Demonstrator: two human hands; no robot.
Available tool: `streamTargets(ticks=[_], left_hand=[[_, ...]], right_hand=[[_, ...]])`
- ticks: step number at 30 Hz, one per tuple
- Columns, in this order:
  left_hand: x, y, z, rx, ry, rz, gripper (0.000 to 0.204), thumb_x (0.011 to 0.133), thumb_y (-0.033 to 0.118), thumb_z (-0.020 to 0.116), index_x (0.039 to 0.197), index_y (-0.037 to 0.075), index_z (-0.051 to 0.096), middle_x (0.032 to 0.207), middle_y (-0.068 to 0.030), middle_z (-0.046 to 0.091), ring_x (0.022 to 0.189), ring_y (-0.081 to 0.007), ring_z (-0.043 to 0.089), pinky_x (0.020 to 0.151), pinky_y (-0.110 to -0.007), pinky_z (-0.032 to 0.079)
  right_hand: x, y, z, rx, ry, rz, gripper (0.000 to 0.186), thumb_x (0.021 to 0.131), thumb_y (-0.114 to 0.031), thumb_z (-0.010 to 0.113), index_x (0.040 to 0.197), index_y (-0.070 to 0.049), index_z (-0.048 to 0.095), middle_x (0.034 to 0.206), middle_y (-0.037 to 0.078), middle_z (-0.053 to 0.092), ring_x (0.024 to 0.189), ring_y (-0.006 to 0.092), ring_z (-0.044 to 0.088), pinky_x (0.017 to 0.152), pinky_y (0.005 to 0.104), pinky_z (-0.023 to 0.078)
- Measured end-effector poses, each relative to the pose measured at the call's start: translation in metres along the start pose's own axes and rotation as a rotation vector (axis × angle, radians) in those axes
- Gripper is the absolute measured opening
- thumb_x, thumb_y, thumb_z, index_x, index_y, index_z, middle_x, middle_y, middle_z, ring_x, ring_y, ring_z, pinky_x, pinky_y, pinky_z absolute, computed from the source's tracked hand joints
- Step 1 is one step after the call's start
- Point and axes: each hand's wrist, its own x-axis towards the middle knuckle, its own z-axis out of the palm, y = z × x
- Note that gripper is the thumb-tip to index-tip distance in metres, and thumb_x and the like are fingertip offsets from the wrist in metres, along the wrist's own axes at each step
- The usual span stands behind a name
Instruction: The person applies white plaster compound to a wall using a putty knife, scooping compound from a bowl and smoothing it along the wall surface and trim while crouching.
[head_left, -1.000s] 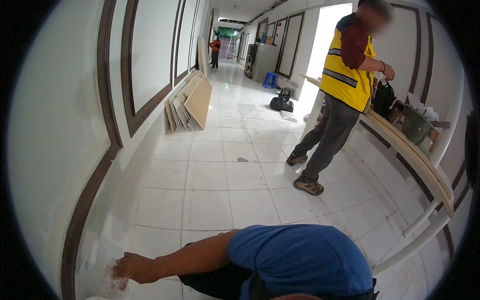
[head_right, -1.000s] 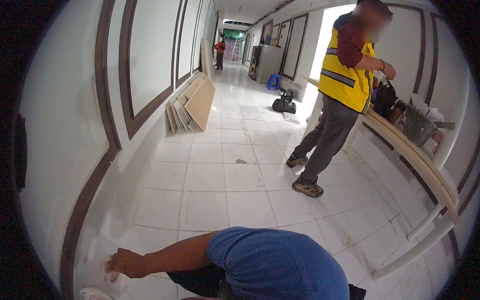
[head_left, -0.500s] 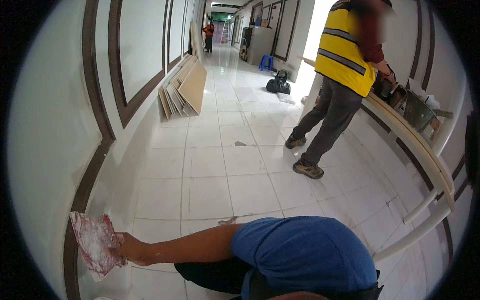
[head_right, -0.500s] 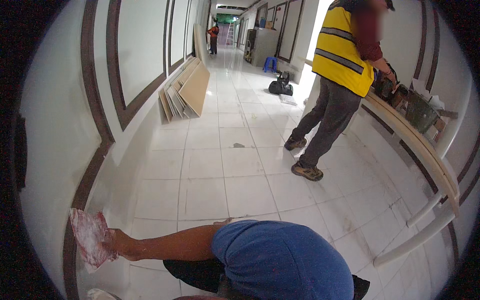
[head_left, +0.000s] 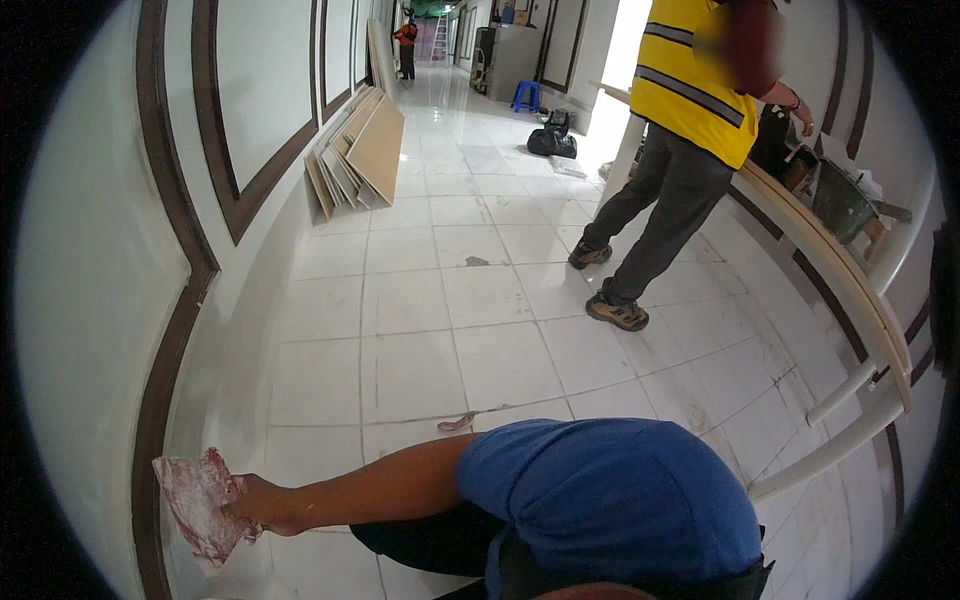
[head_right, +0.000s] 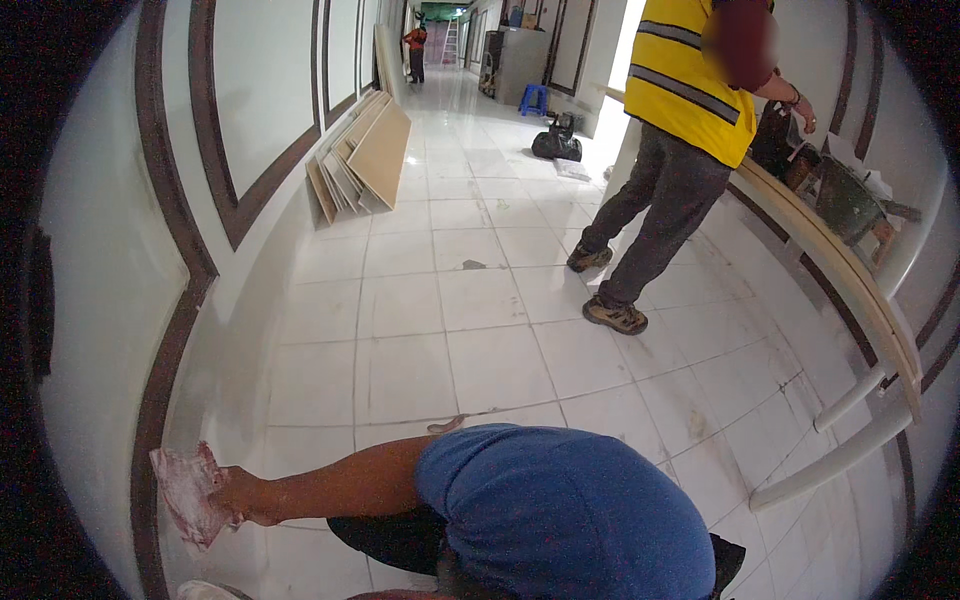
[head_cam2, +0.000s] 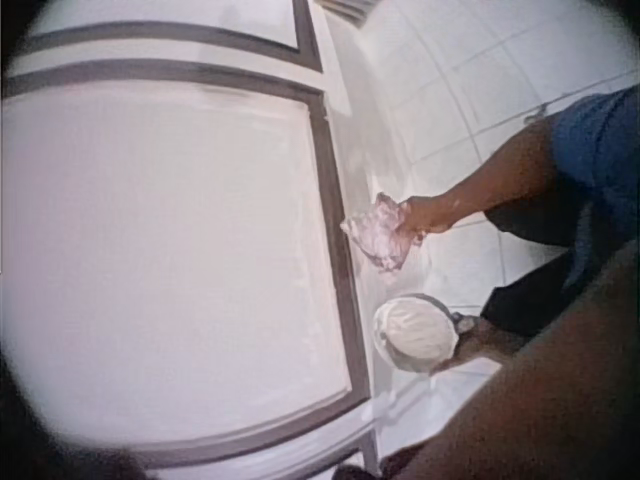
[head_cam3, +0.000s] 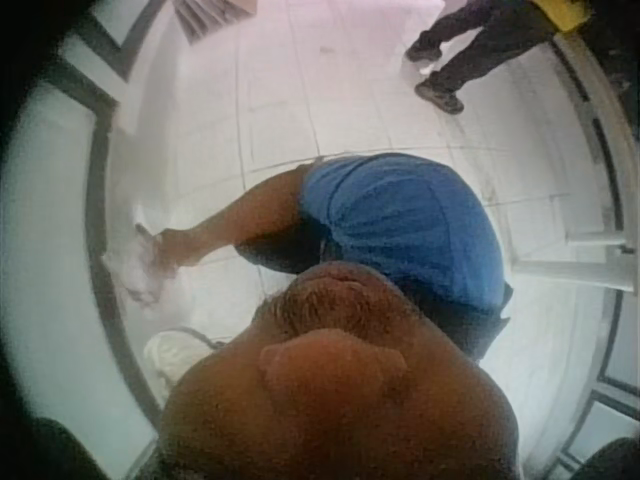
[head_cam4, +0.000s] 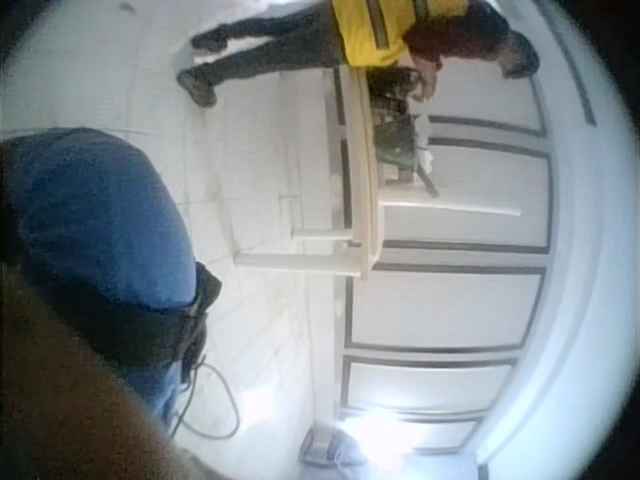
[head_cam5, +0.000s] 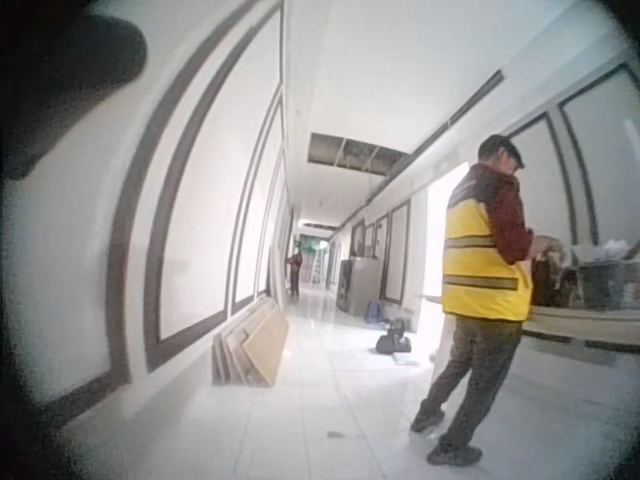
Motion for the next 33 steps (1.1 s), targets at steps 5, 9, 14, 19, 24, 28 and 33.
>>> streamTargets(ticks=[5, 9, 14, 19, 24, 28, 33], left_hand=[[-0.004, 0.001, 0.0, -0.015, -0.002, -0.007, 0.089, 0.087, 0.076, 0.038, 0.145, 0.008, 0.027, 0.13, -0.0153, 0.052, 0.09, -0.0285, 0.067, 0.056, -0.037, 0.06], [-0.014, 0.001, 0.006, -0.026, -0.004, -0.023, 0.09, 0.088, 0.076, 0.038, 0.145, 0.008, 0.027, 0.131, -0.0152, 0.052, 0.09, -0.0286, 0.067, 0.056, -0.037, 0.06], [-0.023, 0.004, -0.003, -0.114, 0.031, -0.011, 0.09, 0.088, 0.076, 0.037, 0.145, 0.008, 0.026, 0.131, -0.0151, 0.052, 0.09, -0.0286, 0.067, 0.056, -0.037, 0.061], [-0.066, 0.006, -0.103, -0.104, 0.319, -0.025, 0.09, 0.088, 0.076, 0.037, 0.146, 0.008, 0.025, 0.132, -0.015, 0.051, 0.09, -0.0287, 0.067, 0.056, -0.037, 0.061], [-0.123, 0.033, -0.128, -0.315, 0.469, -0.077, 0.09, 0.088, 0.076, 0.037, 0.146, 0.008, 0.024, 0.133, -0.0149, 0.051, 0.09, -0.0287, 0.068, 0.056, -0.037, 0.061], [-0.136, 0.058, -0.133, -0.43, 0.478, -0.032, 0.087, 0.089, 0.074, 0.038, 0.146, 0.008, 0.025, 0.131, -0.0143, 0.052, 0.091, -0.0279, 0.068, 0.057, -0.038, 0.062], [-0.151, 0.059, -0.124, -0.427, 0.515, -0.022, 0.084, 0.09, 0.073, 0.037, 0.145, 0.01, 0.026, 0.13, -0.0146, 0.05, 0.091, -0.0279, 0.067, 0.057, -0.037, 0.061]], right_hand=[[0.002, 0.01, 0.007, -0.086, -0.116, 0.113, 0.031, 0.085, -0.013, 0.072, 0.111, -0.009, 0.056, 0.087, 0.0, 0.058, 0.069, 0.0134, 0.051, 0.056, 0.0312, 0.042], [0.0, 0.013, -0.003, -0.248, -0.127, 0.161, 0.03, 0.084, -0.016, 0.074, 0.109, -0.012, 0.058, 0.087, 0.001, 0.057, 0.069, 0.0131, 0.051, 0.055, 0.0297, 0.039], [-0.008, -0.007, 0.007, -0.108, 0.005, 0.129, 0.028, 0.086, -0.018, 0.073, 0.109, -0.009, 0.059, 0.09, 0.002, 0.058, 0.077, 0.0138, 0.051, 0.058, 0.0305, 0.04], [0.009, 0.02, 0.005, -0.353, -0.176, 0.034, 0.044, 0.088, -0.031, 0.072, 0.118, -0.003, 0.058, 0.102, 0.006, 0.061, 0.085, 0.0155, 0.055, 0.059, 0.0307, 0.047], [0.02, -0.01, -0.038, -0.153, 0.157, 0.052, 0.043, 0.089, -0.025, 0.069, 0.124, -0.005, 0.055, 0.108, 0.005, 0.061, 0.099, 0.0194, 0.054, 0.079, 0.0339, 0.043], [0.002, -0.026, 0.005, 0.018, 0.069, -0.028, 0.037, 0.092, -0.017, 0.066, 0.125, -0.006, 0.054, 0.114, 0.003, 0.061, 0.104, 0.0171, 0.058, 0.081, 0.0325, 0.045], [0.006, -0.023, 0.008, -0.074, -0.041, -0.203, 0.042, 0.096, -0.017, 0.061, 0.132, -0.003, 0.046, 0.122, 0.007, 0.058, 0.114, 0.0204, 0.056, 0.102, 0.0371, 0.043]])
